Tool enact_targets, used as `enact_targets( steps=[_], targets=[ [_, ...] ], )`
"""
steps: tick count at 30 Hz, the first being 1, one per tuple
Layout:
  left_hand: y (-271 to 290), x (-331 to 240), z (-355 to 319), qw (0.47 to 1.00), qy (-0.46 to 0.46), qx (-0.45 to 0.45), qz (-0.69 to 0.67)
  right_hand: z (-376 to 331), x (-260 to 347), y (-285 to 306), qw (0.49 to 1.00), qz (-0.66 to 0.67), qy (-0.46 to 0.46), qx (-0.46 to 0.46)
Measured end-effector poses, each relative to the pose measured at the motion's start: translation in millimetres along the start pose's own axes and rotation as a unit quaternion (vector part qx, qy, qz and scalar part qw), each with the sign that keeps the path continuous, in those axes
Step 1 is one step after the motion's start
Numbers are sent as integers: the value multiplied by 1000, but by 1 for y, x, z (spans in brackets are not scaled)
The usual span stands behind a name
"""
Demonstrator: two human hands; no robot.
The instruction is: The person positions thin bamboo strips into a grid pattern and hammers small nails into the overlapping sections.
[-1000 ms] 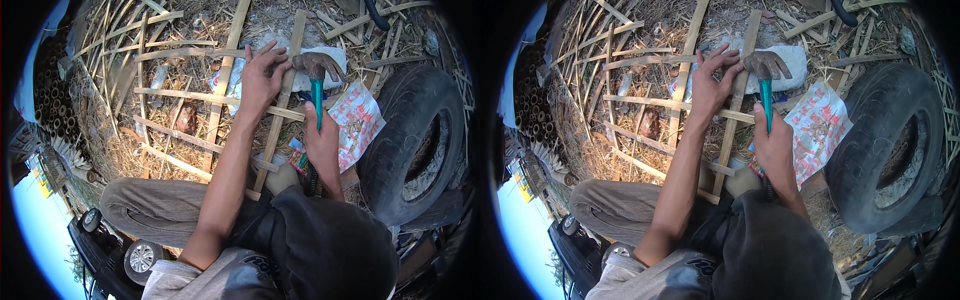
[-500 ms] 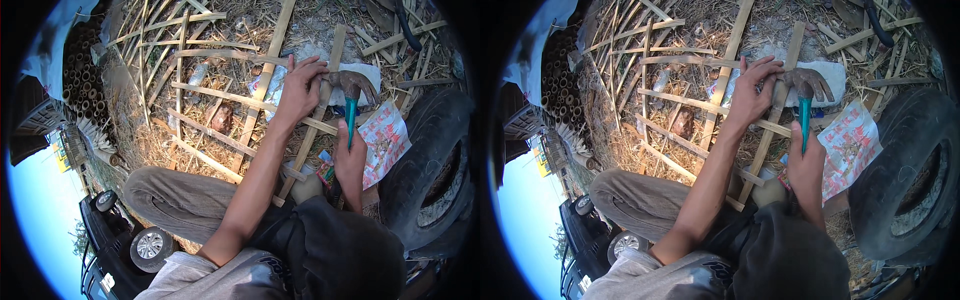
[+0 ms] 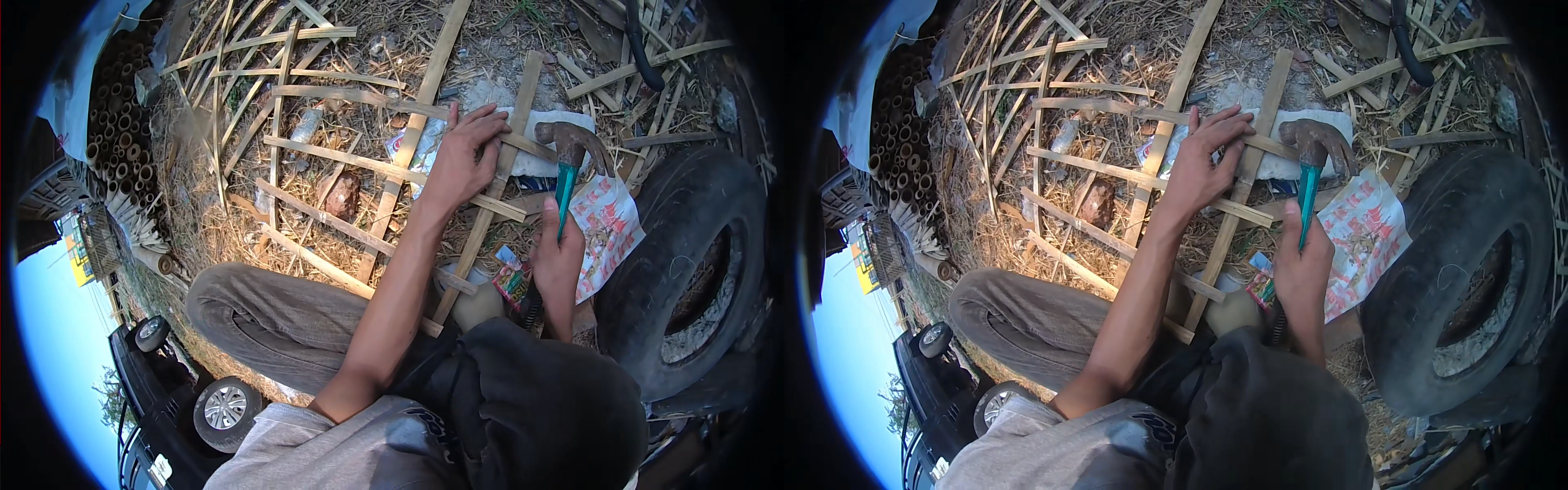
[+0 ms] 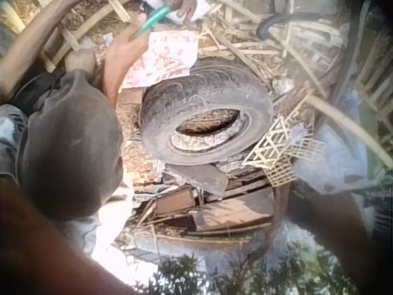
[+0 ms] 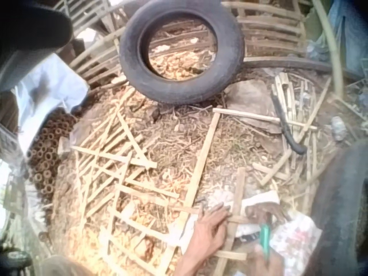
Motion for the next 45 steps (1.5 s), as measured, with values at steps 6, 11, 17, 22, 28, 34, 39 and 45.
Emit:
enact_targets(
  steps=[6, 11, 17, 22, 28, 34, 39, 45],
  targets=[
    [-1, 0, -2, 1000, -4, -19, -12, -8, -6, 1, 998, 53, -38, 26],
    [5, -1, -4, 999, -8, -44, -27, -20, 6, -3, 996, 67, -30, 49],
    [7, 2, -7, 998, -10, -42, -41, -23, 5, -7, 1000, 5, -5, 24],
    [-6, -4, 3, 999, -10, -31, -40, -16, 18, 9, 990, -88, 103, -32],
    [9, 6, -10, 1000, 4, -19, 1, -13, 12, -18, 985, -158, 74, 5],
    [0, 0, -3, 1000, -2, -18, -6, -32, 32, 1, 991, -102, 86, -3],
    [6, 1, -5, 999, -8, -34, -9, -16, 19, -14, 989, -122, 77, -26],
    [-13, -2, 5, 1000, -3, -20, -24, -7, 7, 0, 992, -95, 74, -34]
  ],
)
Point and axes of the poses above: each hand's wrist, its own z-axis towards the middle knuckle, its own y-axis out of the back of the hand, x = y × z, the point moved 9 cm from there along z, towards the middle knuckle, and after that the axes turned 14 degrees about -y, right-handed, at the moved point
